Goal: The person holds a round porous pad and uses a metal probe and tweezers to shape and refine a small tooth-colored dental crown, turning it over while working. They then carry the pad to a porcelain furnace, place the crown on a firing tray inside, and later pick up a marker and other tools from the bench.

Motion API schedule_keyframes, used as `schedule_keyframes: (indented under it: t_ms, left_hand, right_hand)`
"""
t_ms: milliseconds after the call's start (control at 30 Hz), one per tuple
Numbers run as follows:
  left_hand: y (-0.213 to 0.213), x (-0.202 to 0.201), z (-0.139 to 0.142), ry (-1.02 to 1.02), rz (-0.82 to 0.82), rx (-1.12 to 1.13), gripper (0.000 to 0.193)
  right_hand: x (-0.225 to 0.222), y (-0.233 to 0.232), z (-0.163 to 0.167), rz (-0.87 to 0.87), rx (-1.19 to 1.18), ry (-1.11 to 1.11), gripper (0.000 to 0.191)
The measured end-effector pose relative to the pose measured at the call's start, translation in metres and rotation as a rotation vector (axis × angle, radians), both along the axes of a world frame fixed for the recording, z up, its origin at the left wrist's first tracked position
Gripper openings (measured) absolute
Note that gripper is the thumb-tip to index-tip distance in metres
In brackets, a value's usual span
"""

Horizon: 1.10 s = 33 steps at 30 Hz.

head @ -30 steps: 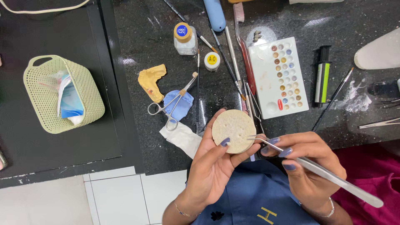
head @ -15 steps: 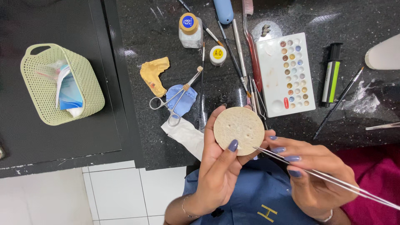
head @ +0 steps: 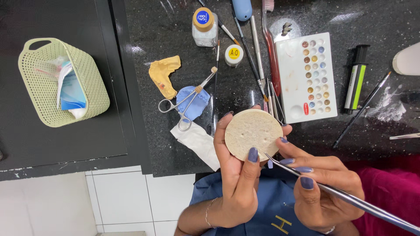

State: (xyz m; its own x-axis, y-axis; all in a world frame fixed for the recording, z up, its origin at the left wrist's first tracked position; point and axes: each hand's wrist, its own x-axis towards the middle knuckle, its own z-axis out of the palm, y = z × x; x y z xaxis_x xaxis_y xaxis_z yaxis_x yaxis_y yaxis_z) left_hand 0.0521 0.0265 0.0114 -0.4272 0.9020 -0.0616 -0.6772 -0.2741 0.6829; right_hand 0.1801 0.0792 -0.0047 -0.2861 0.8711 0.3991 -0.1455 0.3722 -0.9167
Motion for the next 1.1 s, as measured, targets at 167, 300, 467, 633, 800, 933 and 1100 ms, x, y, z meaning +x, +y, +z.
schedule_keyframes:
  t_ms: [167, 300, 467, 633, 800, 933, 1100]
  left_hand:
    - [0.0, -0.001, 0.001, -0.019, 0.007, 0.0, 0.063]
    - [-0.002, -0.002, 0.003, -0.039, -0.006, -0.016, 0.064]
    - [0.0, -0.002, 0.003, -0.042, -0.002, -0.002, 0.063]
    - [0.0, -0.001, 0.004, -0.068, 0.004, -0.012, 0.064]
    - [-0.001, -0.002, 0.005, -0.077, 0.004, -0.003, 0.064]
    - [-0.001, -0.003, 0.006, -0.093, -0.004, -0.006, 0.064]
    - [-0.001, -0.003, 0.007, -0.103, 0.004, -0.011, 0.065]
  right_hand:
    - [0.004, 0.0, 0.0, 0.029, -0.022, -0.04, 0.012]
    - [0.006, -0.001, -0.003, 0.034, -0.038, 0.002, 0.013]
    - [0.011, -0.002, -0.003, 0.042, -0.057, -0.025, 0.013]
    - [0.012, -0.002, -0.003, 0.024, -0.06, -0.059, 0.014]
    - [0.009, 0.0, -0.002, 0.054, -0.008, -0.022, 0.013]
    - [0.009, -0.004, 0.002, 0.071, -0.049, -0.049, 0.014]
    - [0.009, 0.003, -0.001, 0.084, -0.033, 0.005, 0.016]
